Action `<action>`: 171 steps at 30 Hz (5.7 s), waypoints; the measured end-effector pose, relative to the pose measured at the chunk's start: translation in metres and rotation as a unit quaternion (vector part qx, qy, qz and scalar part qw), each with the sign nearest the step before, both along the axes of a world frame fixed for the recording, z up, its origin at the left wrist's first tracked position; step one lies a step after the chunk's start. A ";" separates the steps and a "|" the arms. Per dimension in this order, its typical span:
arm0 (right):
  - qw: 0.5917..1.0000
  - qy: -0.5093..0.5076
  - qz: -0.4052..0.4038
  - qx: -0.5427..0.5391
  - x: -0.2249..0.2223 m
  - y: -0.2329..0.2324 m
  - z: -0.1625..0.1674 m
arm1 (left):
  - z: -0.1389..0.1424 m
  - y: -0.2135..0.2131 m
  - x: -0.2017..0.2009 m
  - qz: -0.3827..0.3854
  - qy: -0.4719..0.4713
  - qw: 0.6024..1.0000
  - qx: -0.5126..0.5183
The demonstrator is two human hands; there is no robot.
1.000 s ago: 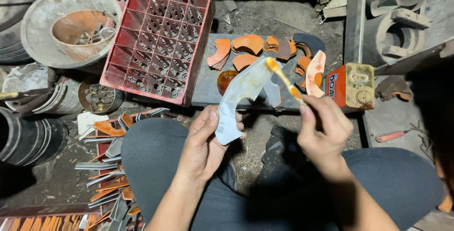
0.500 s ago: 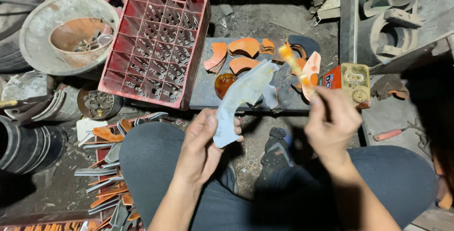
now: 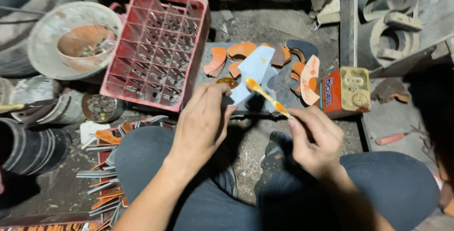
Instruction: The person sits on the floor and uses a toothbrush to apply a brown adhesive from a small container onto curved metal parts. They handle the parts one at a time, applying the adhesive to both sides before placing them back on the work surface.
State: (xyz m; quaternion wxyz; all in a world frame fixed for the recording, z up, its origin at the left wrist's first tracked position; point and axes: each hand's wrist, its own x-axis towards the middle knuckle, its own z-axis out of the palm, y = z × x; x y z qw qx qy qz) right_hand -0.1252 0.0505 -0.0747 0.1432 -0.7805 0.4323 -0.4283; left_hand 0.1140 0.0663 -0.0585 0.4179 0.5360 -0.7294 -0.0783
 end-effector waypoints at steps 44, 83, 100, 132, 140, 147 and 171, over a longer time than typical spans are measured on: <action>0.997 0.041 0.012 -0.057 -0.003 -0.023 -0.021 | -0.024 0.002 0.008 -0.038 0.013 0.998 -0.051; 0.930 0.347 -0.012 0.123 0.082 -0.080 -0.106 | -0.019 0.007 0.046 0.054 0.018 0.998 -0.027; 0.968 0.209 0.012 0.138 0.142 -0.104 -0.204 | -0.032 0.002 0.087 0.060 0.039 0.997 -0.024; 0.990 0.130 -0.057 -0.002 0.107 -0.034 -0.086 | -0.024 0.025 0.075 0.086 0.068 0.992 -0.056; 0.969 0.219 -0.074 0.087 0.119 -0.041 -0.114 | -0.021 0.023 0.069 0.094 0.068 0.992 -0.042; 0.993 0.106 -0.049 -0.002 0.102 -0.034 -0.093 | -0.027 0.023 0.072 0.084 0.060 0.993 -0.059; 0.980 0.170 -0.041 0.096 0.120 -0.045 -0.128 | -0.024 0.018 0.074 0.091 0.059 0.993 -0.049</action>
